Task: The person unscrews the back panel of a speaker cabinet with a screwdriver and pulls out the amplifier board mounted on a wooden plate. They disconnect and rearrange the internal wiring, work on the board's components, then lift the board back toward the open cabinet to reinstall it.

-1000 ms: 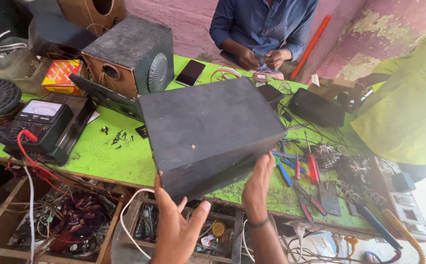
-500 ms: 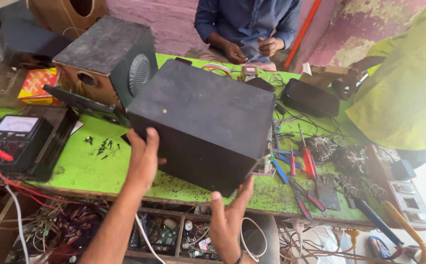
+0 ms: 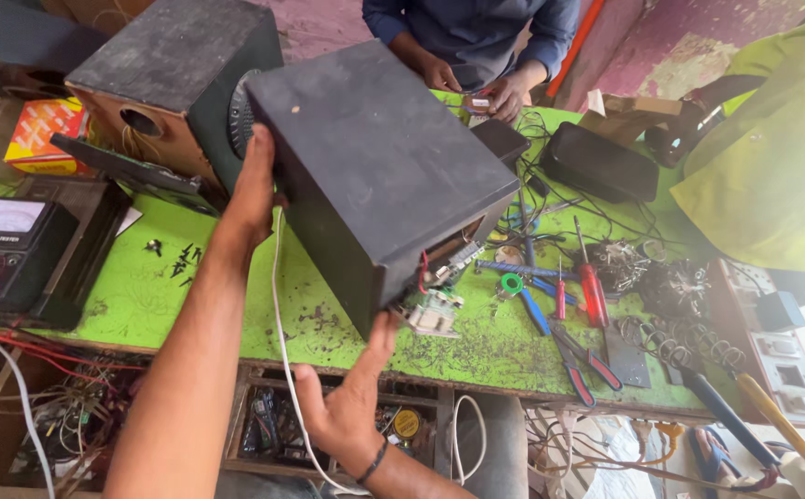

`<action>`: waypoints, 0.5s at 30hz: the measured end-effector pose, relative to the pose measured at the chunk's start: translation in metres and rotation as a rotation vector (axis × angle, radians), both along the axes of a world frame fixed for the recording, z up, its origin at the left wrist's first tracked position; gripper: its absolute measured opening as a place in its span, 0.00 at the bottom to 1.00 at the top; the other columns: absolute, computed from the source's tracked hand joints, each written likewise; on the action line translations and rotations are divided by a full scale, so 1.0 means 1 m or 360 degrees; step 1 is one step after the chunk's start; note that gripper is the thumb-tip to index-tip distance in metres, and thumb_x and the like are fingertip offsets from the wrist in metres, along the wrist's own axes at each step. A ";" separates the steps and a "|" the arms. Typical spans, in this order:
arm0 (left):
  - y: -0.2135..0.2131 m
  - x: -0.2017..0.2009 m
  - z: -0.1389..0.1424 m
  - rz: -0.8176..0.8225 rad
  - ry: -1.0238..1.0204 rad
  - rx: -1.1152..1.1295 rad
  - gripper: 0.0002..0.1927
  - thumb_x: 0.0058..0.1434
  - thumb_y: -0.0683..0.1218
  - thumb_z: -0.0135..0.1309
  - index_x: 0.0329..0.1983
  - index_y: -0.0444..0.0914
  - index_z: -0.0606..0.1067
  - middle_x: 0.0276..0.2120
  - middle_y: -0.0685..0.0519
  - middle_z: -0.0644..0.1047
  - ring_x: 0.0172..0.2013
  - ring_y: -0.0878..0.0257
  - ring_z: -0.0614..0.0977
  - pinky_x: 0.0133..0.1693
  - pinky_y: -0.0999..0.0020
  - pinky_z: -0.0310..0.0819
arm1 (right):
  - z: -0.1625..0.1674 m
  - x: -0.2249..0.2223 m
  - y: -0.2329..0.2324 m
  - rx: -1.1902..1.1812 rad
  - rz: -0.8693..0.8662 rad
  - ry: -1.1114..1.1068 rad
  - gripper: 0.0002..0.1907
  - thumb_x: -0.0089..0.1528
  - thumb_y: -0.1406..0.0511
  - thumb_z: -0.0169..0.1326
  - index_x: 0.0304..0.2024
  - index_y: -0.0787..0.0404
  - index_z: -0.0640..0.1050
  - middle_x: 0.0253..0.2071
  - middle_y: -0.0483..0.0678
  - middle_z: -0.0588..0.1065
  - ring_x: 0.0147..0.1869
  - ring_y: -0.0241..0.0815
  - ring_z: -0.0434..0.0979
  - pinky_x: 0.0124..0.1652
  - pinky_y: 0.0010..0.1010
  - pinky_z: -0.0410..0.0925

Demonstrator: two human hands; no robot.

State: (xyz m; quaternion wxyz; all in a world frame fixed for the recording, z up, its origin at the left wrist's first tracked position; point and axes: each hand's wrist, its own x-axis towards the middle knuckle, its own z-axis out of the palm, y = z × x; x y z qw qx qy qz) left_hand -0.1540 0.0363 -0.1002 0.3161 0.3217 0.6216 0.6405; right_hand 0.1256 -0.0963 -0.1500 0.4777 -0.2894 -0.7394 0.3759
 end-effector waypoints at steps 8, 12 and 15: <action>0.051 -0.027 0.017 -0.0116 -0.0045 -0.0054 0.59 0.49 0.86 0.24 0.76 0.49 0.58 0.74 0.50 0.63 0.71 0.49 0.63 0.59 0.33 0.61 | -0.014 -0.042 0.004 0.0134 0.0114 -0.0235 0.57 0.63 0.61 0.62 0.74 0.82 0.38 0.75 0.83 0.37 0.81 0.82 0.35 0.75 0.60 0.40; 0.031 -0.035 0.016 -0.0181 0.0015 -0.0058 0.58 0.52 0.84 0.26 0.75 0.45 0.64 0.71 0.45 0.71 0.69 0.46 0.70 0.61 0.37 0.65 | -0.016 -0.013 0.003 0.0291 0.0206 -0.0377 0.49 0.63 0.60 0.63 0.75 0.74 0.51 0.75 0.79 0.48 0.79 0.79 0.48 0.74 0.61 0.49; -0.008 -0.023 0.005 -0.0118 0.0031 0.0067 0.49 0.57 0.77 0.31 0.72 0.44 0.65 0.69 0.46 0.72 0.67 0.48 0.72 0.60 0.42 0.67 | -0.021 0.071 -0.007 0.0046 0.0372 -0.0250 0.35 0.67 0.62 0.62 0.71 0.65 0.62 0.77 0.68 0.57 0.81 0.65 0.62 0.75 0.52 0.61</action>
